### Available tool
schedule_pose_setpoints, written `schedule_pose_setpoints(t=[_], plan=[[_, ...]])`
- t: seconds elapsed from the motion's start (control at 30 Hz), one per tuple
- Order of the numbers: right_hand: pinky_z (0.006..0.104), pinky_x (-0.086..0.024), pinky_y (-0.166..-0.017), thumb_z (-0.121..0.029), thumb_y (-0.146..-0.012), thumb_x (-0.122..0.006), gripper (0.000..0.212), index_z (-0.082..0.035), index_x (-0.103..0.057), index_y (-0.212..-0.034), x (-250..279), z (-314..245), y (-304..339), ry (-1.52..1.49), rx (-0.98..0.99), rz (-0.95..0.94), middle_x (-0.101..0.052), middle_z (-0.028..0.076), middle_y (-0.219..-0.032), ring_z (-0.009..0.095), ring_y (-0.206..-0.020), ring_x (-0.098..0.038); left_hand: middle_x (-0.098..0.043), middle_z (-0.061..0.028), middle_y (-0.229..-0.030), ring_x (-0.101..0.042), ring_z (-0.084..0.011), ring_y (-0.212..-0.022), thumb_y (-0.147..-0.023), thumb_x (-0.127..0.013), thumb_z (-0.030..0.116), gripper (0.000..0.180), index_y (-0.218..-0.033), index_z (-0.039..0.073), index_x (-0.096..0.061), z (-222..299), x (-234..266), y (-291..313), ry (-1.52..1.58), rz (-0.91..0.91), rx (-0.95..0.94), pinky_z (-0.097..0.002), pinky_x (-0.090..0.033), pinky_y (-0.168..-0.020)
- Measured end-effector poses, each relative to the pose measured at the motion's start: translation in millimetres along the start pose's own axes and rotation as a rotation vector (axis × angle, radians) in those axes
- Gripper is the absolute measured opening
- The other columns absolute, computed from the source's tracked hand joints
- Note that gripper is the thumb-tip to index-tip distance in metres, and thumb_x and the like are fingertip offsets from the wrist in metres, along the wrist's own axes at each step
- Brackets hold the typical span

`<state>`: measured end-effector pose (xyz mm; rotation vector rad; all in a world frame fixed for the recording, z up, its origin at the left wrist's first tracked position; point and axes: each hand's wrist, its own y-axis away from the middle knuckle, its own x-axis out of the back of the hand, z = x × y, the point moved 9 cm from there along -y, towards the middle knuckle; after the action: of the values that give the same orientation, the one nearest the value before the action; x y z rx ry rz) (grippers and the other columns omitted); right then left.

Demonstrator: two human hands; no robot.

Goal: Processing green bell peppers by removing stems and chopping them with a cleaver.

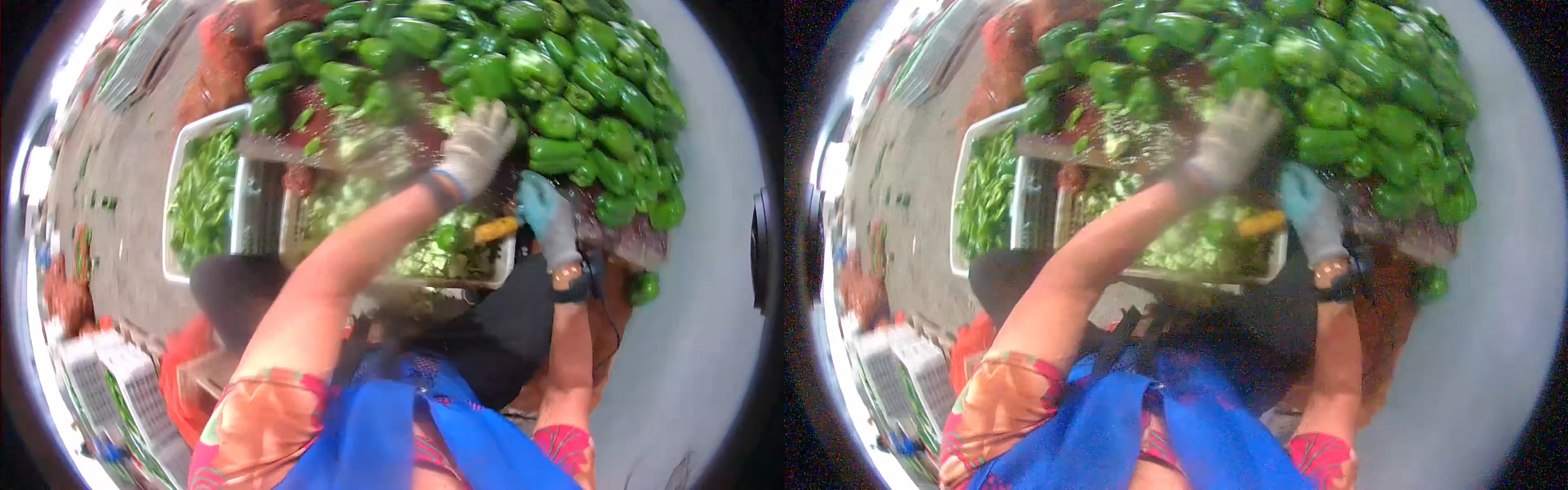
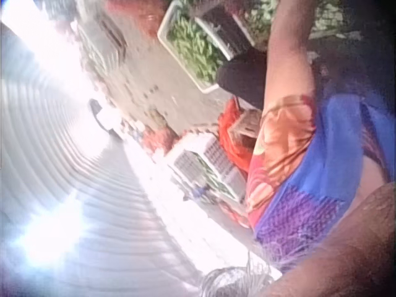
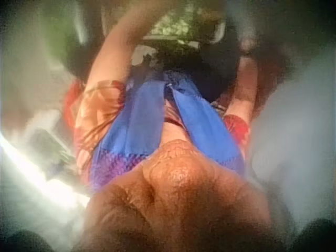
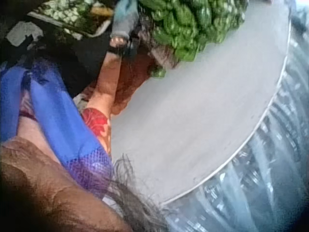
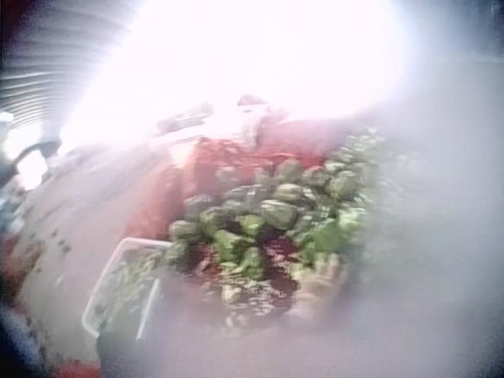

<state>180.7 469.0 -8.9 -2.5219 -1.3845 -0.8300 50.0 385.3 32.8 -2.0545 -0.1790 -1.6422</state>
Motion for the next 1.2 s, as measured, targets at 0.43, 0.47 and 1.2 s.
schedule_pose_setpoints(t=[0.43, 0.47, 1.2], plan=[[0.0387, -0.054, -0.087, -0.050, -0.097, -0.057, 0.069, -0.009, -0.038, -0.149, -9.5, -53.2, -34.7, -0.595, -0.103, -0.009, -0.053, 0.017, -0.134, 0.026, -0.111, -0.060, -0.062, -0.0215, -0.125, -0.062, -0.0334, -0.116, -0.072, -0.076, 0.031, 0.056, -0.117, 0.000, -0.064, -66.8, 0.7, -11.5, 0.452, -0.172, 0.243, -0.0429, -0.053, -0.097], [0.0405, -0.053, -0.090, -0.052, -0.097, -0.057, 0.071, -0.010, -0.036, -0.150, -11.5, -53.7, -40.6, -0.582, -0.085, -0.036, -0.052, 0.018, -0.136, 0.028, -0.115, -0.059, -0.062, -0.0195, -0.124, -0.063, -0.0325, -0.114, -0.067, -0.081, 0.020, 0.060, -0.120, 0.000, -0.061, -71.5, 0.8, -9.1, 0.562, -0.258, 0.315, -0.0400, -0.053, -0.096], [0.0379, -0.047, -0.104, -0.037, -0.101, -0.054, 0.058, -0.007, -0.041, -0.149, -68.0, -101.1, -72.0, -0.768, 0.160, -0.124, -0.045, 0.010, -0.148, 0.023, -0.129, -0.050, -0.065, -0.0041, -0.105, -0.063, -0.0112, -0.093, -0.094, -0.067, 0.033, 0.036, -0.116, 0.005, -0.060, -87.7, 72.0, 38.1, 1.747, -0.132, 0.164, -0.0271, -0.055, -0.076]])
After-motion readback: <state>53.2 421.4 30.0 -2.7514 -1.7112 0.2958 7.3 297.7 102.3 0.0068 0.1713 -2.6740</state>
